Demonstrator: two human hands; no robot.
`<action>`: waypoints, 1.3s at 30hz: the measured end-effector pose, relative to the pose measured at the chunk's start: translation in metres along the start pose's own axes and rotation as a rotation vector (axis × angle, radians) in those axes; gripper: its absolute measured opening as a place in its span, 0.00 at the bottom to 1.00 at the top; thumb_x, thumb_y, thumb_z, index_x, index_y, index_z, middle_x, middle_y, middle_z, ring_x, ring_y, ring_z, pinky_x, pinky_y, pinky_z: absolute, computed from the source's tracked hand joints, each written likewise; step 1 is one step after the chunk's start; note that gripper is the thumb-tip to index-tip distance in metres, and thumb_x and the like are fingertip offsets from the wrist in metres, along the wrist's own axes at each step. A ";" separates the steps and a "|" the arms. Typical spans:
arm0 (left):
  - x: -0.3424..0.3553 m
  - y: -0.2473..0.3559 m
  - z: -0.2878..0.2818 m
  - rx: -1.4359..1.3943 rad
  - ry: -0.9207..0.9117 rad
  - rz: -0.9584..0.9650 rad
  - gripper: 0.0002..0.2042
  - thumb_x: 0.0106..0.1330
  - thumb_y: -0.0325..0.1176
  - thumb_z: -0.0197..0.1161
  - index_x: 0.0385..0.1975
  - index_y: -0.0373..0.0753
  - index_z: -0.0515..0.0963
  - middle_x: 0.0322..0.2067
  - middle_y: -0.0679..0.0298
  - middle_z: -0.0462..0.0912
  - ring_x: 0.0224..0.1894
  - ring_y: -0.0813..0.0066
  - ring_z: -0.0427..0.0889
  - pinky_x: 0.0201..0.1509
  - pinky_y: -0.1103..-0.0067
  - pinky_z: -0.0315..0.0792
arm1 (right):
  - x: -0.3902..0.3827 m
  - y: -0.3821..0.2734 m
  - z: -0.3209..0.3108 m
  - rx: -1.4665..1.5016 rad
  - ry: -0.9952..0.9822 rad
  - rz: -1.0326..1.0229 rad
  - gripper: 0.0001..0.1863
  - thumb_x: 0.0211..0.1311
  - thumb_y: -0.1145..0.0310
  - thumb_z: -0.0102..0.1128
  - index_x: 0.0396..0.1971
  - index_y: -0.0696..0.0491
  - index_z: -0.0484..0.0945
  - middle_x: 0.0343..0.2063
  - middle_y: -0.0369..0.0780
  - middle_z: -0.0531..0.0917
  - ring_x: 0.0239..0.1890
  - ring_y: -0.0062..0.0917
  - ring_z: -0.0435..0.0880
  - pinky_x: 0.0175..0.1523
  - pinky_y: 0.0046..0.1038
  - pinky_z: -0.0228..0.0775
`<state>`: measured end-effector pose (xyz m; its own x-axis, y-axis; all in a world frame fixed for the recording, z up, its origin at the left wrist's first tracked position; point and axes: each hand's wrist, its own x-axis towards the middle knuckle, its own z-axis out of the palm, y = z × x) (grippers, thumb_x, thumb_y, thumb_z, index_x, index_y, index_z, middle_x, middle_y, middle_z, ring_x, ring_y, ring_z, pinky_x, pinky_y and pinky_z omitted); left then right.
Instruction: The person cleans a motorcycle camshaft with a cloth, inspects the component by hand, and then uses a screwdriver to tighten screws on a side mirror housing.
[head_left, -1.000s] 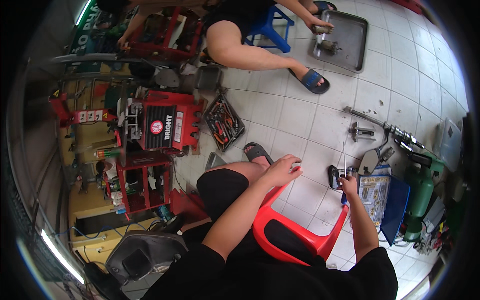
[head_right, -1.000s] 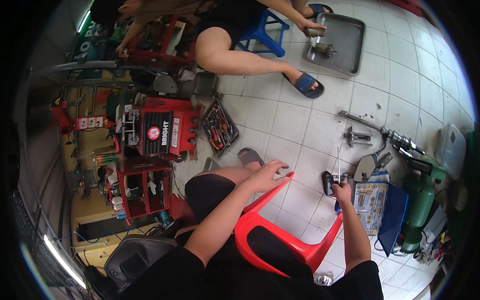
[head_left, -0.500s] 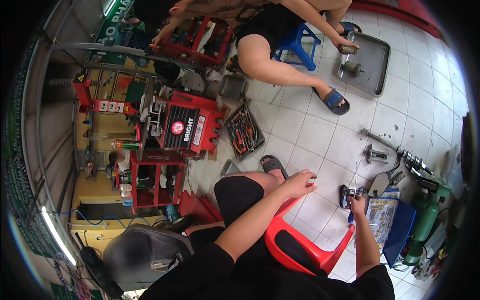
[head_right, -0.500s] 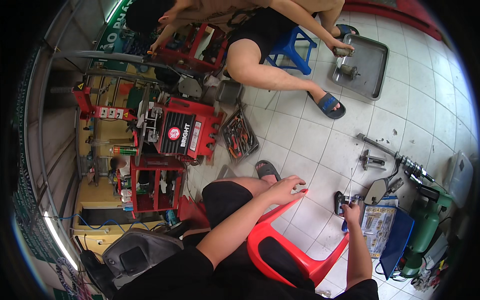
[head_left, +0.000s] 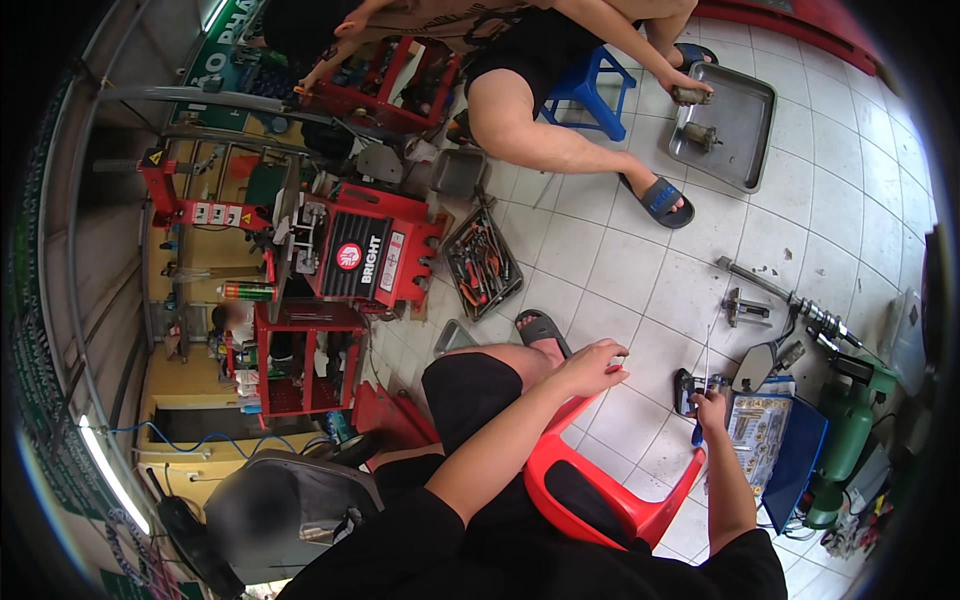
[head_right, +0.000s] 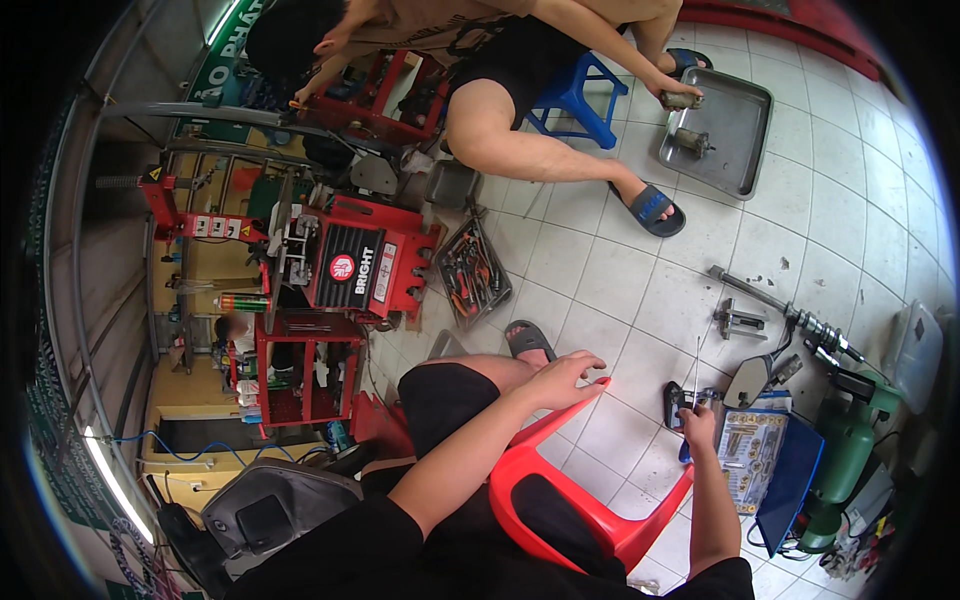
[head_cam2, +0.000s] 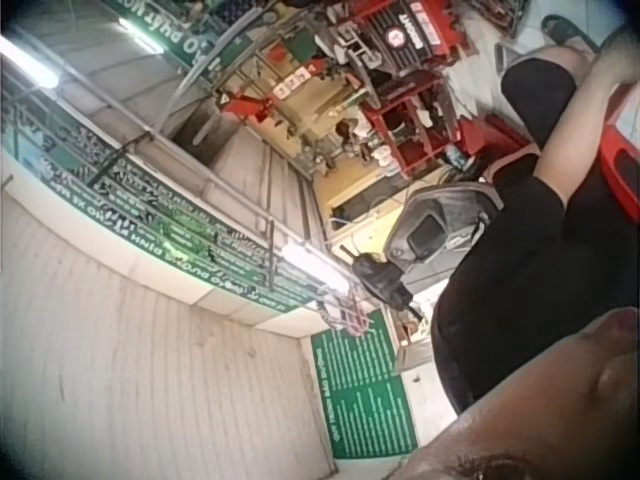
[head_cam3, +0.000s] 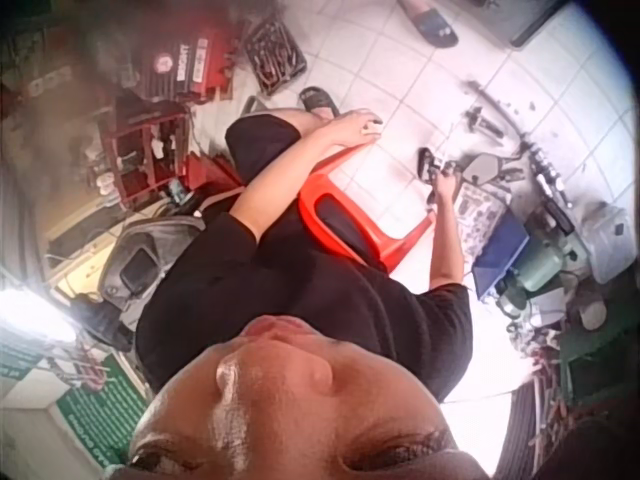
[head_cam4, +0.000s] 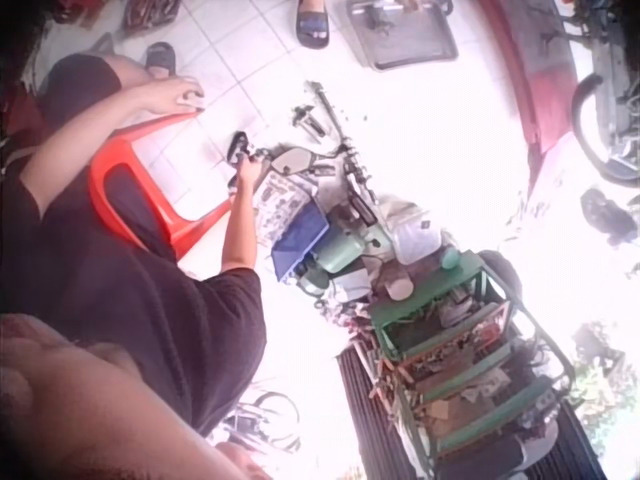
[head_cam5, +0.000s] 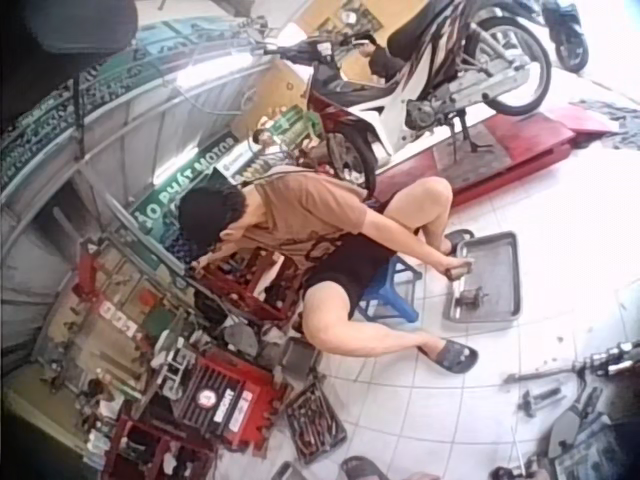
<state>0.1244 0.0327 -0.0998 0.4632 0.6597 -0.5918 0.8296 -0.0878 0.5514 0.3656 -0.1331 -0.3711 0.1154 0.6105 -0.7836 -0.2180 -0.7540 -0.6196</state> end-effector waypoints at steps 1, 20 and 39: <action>0.000 0.000 0.000 0.006 0.005 0.005 0.23 0.62 0.42 0.65 0.53 0.34 0.75 0.50 0.55 0.76 0.46 0.63 0.80 0.51 0.71 0.75 | 0.000 0.000 0.000 -0.010 0.000 0.002 0.13 0.55 0.73 0.59 0.37 0.68 0.80 0.30 0.45 0.84 0.21 0.29 0.84 0.24 0.27 0.81; -0.004 -0.004 -0.003 0.009 -0.008 -0.041 0.23 0.63 0.45 0.64 0.54 0.39 0.75 0.50 0.60 0.78 0.47 0.66 0.81 0.51 0.71 0.74 | 0.003 0.006 0.006 -0.021 0.014 -0.003 0.15 0.53 0.70 0.61 0.34 0.68 0.82 0.27 0.46 0.85 0.25 0.30 0.86 0.29 0.30 0.83; -0.002 0.018 -0.011 0.154 -0.036 -0.073 0.23 0.63 0.50 0.63 0.54 0.43 0.76 0.49 0.65 0.81 0.48 0.70 0.83 0.51 0.72 0.74 | -0.007 -0.016 0.003 -0.059 0.053 0.073 0.13 0.53 0.71 0.59 0.33 0.66 0.82 0.27 0.44 0.85 0.19 0.26 0.83 0.26 0.27 0.79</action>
<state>0.1350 0.0381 -0.0827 0.4090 0.6414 -0.6491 0.8979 -0.1559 0.4117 0.3654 -0.1245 -0.3554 0.1529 0.5409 -0.8271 -0.1702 -0.8100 -0.5612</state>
